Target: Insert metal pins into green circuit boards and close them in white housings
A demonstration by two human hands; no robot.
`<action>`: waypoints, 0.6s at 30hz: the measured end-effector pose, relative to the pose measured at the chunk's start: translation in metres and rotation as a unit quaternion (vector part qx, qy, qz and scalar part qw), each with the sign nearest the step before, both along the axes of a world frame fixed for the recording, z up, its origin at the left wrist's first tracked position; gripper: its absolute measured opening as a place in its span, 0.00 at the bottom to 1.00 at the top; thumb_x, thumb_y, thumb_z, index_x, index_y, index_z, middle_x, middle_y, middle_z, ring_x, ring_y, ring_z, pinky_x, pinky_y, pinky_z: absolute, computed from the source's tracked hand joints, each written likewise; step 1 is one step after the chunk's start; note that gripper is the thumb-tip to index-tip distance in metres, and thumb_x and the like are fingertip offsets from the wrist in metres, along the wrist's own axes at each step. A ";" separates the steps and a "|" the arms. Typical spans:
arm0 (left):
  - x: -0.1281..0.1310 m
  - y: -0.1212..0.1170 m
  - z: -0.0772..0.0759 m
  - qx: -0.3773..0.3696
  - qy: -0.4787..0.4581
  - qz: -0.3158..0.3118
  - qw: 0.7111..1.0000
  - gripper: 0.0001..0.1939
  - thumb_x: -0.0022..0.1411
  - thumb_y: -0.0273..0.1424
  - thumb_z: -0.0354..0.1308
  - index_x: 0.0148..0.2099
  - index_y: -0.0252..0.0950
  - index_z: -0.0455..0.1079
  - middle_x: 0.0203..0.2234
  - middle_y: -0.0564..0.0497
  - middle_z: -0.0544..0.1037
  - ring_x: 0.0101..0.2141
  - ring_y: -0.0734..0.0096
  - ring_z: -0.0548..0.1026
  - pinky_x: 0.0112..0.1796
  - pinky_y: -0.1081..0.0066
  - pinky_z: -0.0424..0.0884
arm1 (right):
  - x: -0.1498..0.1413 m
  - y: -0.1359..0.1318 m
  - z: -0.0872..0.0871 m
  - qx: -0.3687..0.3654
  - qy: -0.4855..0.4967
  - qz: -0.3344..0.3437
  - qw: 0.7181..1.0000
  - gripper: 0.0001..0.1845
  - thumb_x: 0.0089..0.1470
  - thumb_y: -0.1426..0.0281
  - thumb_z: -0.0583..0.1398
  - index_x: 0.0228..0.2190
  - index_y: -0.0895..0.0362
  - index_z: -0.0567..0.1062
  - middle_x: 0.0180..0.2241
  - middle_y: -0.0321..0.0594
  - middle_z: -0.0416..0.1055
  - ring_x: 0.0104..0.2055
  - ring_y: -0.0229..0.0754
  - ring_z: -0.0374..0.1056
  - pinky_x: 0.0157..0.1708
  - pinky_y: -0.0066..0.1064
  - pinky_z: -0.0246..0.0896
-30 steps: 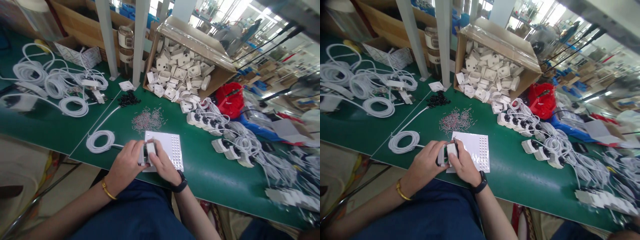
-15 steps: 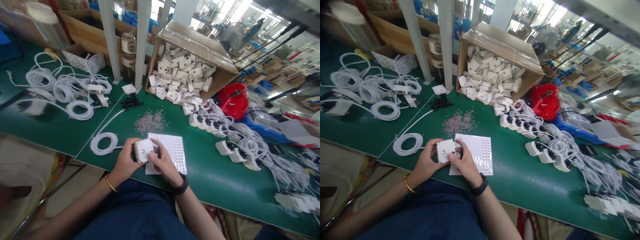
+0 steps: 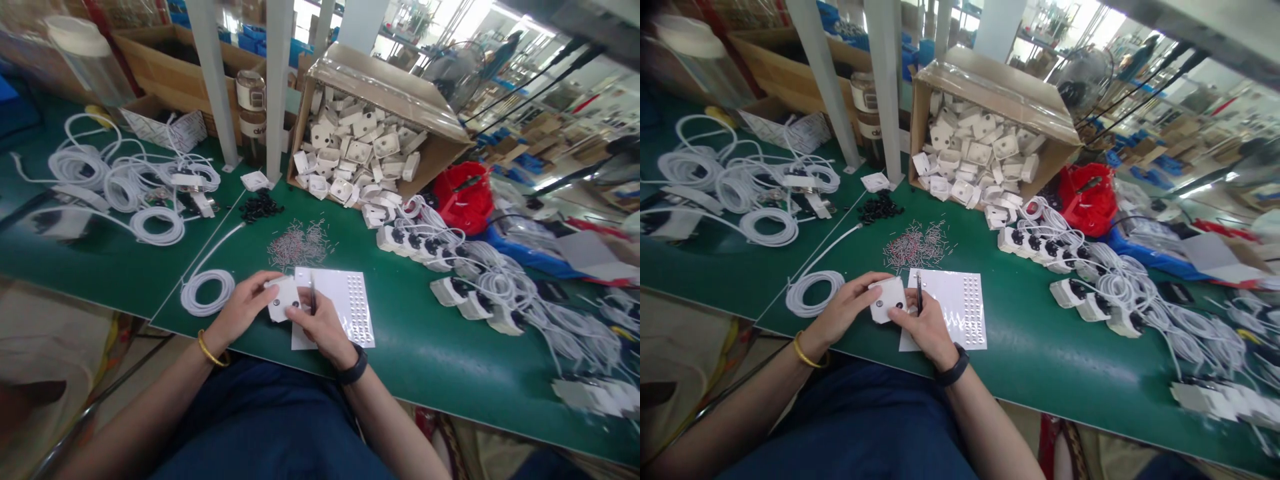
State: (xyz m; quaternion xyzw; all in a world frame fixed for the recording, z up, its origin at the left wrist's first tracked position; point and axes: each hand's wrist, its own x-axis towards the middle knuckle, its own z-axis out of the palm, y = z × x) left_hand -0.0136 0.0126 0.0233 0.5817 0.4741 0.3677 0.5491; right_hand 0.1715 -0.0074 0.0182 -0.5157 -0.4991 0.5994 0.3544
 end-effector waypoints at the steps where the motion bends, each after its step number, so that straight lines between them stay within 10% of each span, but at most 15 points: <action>1: -0.002 0.000 0.003 0.028 0.007 -0.009 1.000 0.20 0.61 0.40 0.54 0.52 0.35 0.67 0.49 0.44 0.72 0.48 0.58 0.71 0.48 0.62 0.69 | 0.002 0.003 0.000 0.051 -0.047 0.008 0.998 0.25 0.46 0.59 0.66 0.44 0.58 0.71 0.35 0.41 0.70 0.27 0.35 0.63 0.22 0.26 0.58; 3: -0.009 -0.001 0.008 0.093 0.031 -0.012 0.995 0.23 0.61 0.38 0.56 0.57 0.38 0.64 0.55 0.44 0.66 0.55 0.57 0.65 0.52 0.63 0.66 | 0.007 0.009 -0.002 0.187 -0.176 0.043 0.965 0.23 0.49 0.63 0.64 0.47 0.56 0.69 0.42 0.44 0.70 0.34 0.40 0.67 0.27 0.28 0.62; 6: -0.023 0.001 0.013 0.162 0.091 0.082 0.979 0.21 0.62 0.38 0.53 0.57 0.39 0.63 0.56 0.44 0.64 0.53 0.60 0.67 0.48 0.65 0.68 | 0.013 0.011 -0.007 0.358 -0.381 0.138 0.841 0.18 0.57 0.74 0.55 0.50 0.53 0.67 0.52 0.48 0.65 0.37 0.41 0.68 0.28 0.29 0.64; 10: -0.041 0.017 0.013 0.205 0.237 0.154 0.937 0.14 0.63 0.37 0.51 0.46 0.36 0.70 0.41 0.47 0.74 0.38 0.66 0.73 0.40 0.67 0.70 | 0.021 -0.002 -0.012 0.432 -0.488 0.232 0.723 0.18 0.60 0.76 0.51 0.50 0.52 0.67 0.53 0.51 0.65 0.32 0.39 0.70 0.24 0.27 0.63; 13: -0.046 0.042 0.011 0.242 0.321 0.038 0.915 0.12 0.64 0.33 0.49 0.42 0.36 0.71 0.37 0.48 0.75 0.38 0.65 0.72 0.41 0.66 0.68 | 0.033 -0.005 -0.013 0.434 -0.429 0.218 0.761 0.16 0.61 0.72 0.52 0.50 0.52 0.67 0.53 0.47 0.66 0.40 0.41 0.71 0.30 0.27 0.66; 18: -0.037 0.092 0.003 0.243 0.364 -0.205 0.876 0.09 0.61 0.28 0.49 0.40 0.39 0.70 0.38 0.50 0.74 0.39 0.67 0.71 0.41 0.69 0.66 | 0.067 0.051 -0.010 0.274 -0.423 -0.009 0.864 0.12 0.59 0.74 0.53 0.42 0.57 0.73 0.40 0.44 0.74 0.42 0.41 0.70 0.42 0.31 0.64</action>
